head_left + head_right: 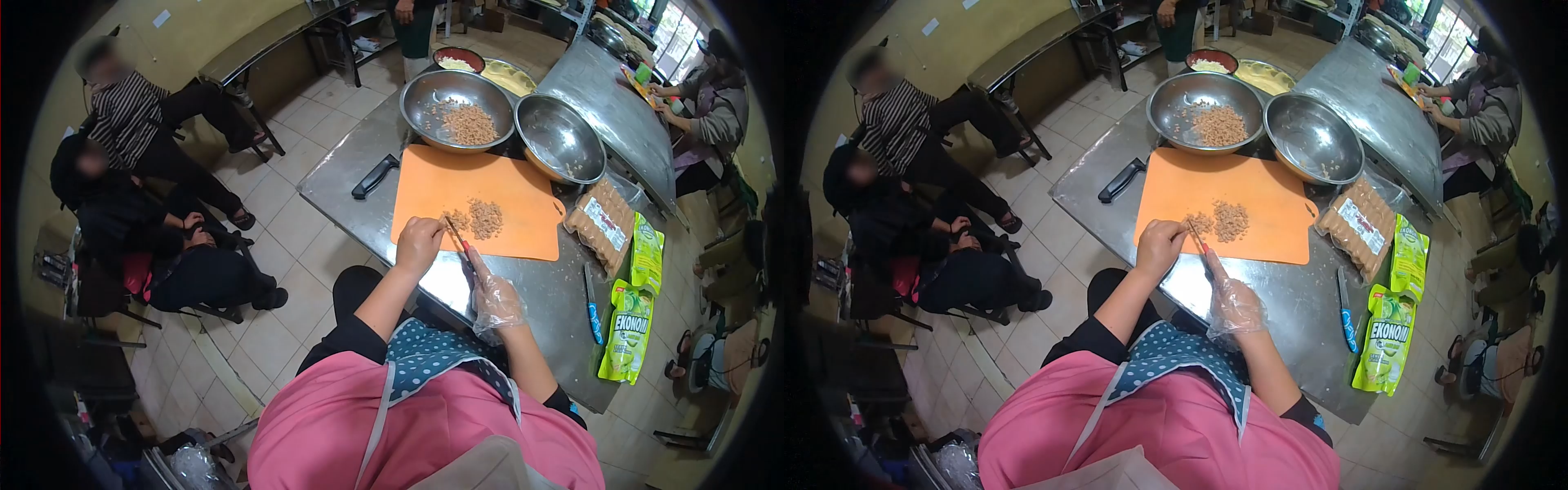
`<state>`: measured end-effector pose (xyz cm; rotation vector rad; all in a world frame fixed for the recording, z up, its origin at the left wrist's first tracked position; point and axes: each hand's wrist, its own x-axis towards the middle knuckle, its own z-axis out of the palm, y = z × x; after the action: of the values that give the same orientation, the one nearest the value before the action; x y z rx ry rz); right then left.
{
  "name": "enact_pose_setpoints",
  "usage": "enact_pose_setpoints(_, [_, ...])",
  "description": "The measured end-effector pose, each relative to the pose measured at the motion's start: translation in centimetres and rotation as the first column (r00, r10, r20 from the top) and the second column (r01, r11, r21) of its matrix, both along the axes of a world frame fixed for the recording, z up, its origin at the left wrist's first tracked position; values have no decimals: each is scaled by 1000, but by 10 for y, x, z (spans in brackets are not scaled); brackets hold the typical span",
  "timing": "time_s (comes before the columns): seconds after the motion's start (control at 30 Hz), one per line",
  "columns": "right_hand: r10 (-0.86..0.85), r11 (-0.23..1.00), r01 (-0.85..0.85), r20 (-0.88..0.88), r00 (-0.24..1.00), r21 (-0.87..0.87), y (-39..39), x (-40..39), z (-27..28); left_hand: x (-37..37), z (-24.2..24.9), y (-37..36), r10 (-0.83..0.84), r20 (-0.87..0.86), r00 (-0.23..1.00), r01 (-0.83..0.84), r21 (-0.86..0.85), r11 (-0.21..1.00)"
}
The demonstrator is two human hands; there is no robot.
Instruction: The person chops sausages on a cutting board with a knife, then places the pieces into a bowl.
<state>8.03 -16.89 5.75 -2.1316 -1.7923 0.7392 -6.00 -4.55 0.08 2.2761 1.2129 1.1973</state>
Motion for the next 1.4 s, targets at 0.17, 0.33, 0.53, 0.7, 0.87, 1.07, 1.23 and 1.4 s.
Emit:
enact_pose_setpoints(0.17, [23,999,-20,66,998,-49,3,-1,-1,0,1,1,-7,35,999,6,12,1000])
enact_pose_setpoints(0.33, [49,996,-43,87,995,-75,4,1,-2,1,1,2,-1,37,999,0,14,1000])
enact_pose_setpoints(0.53, [86,994,-77,-113,990,78,17,6,-24,3,2,2,6,43,999,-7,21,1000])
enact_pose_setpoints(0.7, [133,984,-112,-156,979,136,15,7,-35,3,1,1,30,42,999,-30,-12,999])
enact_pose_setpoints(0.87, [20,986,-21,-8,1000,-163,-3,-7,13,3,0,1,40,34,999,-40,1,999])
enact_pose_setpoints(1.07, [20,999,-22,-63,998,-37,-22,8,-8,-1,-1,0,20,40,999,-19,-13,1000])
enact_pose_setpoints(1.23, [-56,998,56,-91,994,-2,-10,-2,7,-7,1,-1,-41,16,999,42,-53,998])
enact_pose_setpoints(1.4, [-9,1000,8,-29,1000,-26,9,-10,1,-7,-2,-1,-43,7,999,44,-23,999])
